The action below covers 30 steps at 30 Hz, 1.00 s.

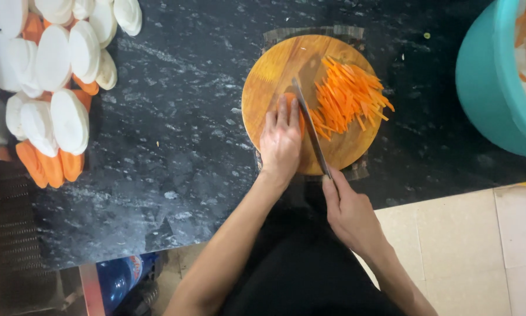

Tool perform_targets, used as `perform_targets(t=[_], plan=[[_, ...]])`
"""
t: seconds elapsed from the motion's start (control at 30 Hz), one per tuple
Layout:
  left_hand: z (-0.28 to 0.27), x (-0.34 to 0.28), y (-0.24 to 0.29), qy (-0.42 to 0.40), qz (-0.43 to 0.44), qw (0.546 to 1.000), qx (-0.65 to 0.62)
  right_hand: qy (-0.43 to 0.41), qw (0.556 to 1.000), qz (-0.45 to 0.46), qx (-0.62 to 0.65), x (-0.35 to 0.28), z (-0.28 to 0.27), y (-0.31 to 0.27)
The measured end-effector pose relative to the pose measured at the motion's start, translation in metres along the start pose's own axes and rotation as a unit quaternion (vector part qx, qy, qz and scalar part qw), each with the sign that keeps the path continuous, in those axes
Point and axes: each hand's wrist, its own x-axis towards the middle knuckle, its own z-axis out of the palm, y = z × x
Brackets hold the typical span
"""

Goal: Slicing carrots into thin julienne strips on a wooden cutting board using a large knife

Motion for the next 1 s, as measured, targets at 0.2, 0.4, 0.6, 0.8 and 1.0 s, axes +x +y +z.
perform_targets(t=[0.2,0.4,0.6,0.8,1.0], plan=[[0.006,-0.001,-0.002,0.035,0.009,0.999,-0.022,0.023,0.996,-0.08,0.017,0.055,0.013,0.003],[0.008,-0.003,-0.001,0.03,0.011,0.999,-0.028,0.027,0.999,-0.024,0.025,0.023,-0.002,-0.014],[0.011,-0.004,-0.001,0.02,0.009,0.999,-0.026,0.013,0.999,-0.037,0.021,0.018,-0.005,-0.022],[0.005,-0.001,0.0,0.038,0.005,0.999,-0.03,0.001,0.999,-0.032,-0.043,0.034,0.011,0.003],[0.01,-0.004,-0.003,0.055,0.005,0.997,-0.045,0.029,0.998,-0.056,-0.003,0.043,0.003,-0.003]])
